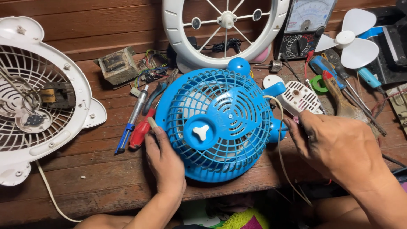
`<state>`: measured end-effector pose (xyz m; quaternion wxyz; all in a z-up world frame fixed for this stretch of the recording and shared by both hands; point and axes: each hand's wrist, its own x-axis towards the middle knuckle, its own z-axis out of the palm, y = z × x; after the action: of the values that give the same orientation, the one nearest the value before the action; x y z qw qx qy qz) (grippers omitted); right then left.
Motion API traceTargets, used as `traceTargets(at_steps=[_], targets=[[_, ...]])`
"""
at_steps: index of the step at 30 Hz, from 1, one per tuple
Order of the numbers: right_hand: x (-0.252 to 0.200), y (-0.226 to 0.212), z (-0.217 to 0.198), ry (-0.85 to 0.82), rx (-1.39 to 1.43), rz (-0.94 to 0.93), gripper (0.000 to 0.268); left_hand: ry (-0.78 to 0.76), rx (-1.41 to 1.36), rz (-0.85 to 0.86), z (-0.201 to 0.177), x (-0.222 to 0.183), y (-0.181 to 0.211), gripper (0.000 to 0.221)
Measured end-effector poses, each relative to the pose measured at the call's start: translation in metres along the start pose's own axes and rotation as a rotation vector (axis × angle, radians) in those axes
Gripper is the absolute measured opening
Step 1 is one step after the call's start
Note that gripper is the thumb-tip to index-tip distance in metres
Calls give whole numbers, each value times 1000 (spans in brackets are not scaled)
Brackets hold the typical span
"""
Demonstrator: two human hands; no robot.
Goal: Using a screwdriver to remove the screws from the back casing of a small blue electric fan for disassembly.
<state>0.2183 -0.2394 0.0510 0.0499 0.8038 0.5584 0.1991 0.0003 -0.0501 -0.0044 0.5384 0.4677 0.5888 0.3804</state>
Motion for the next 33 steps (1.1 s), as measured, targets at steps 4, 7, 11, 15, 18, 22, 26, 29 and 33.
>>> traceTargets(at_steps=[4,7,11,15,18,22,26,29,33], targets=[[4,11,-2,-137,276,-3,24,-18,32,32,-1,2,-4,71],[-4,19,13,-112,322,-110,22,25,96,60,-1,4,-8,63],[1,21,12,-125,358,-195,23,21,114,3,-3,1,-4,68],[0,24,21,-220,377,-170,18,14,96,-7,-1,1,-3,70],[7,8,-3,-198,243,-116,35,15,117,53,-3,4,-9,67],[-7,21,17,-154,-130,-85,27,10,72,16,-1,3,-5,64],[-5,25,21,-210,227,-175,18,-4,76,4,-3,1,-2,67],[0,24,18,-240,340,-208,18,4,101,-22,-1,4,-5,66],[1,21,19,-328,200,-25,31,14,90,70,-1,9,-13,62]])
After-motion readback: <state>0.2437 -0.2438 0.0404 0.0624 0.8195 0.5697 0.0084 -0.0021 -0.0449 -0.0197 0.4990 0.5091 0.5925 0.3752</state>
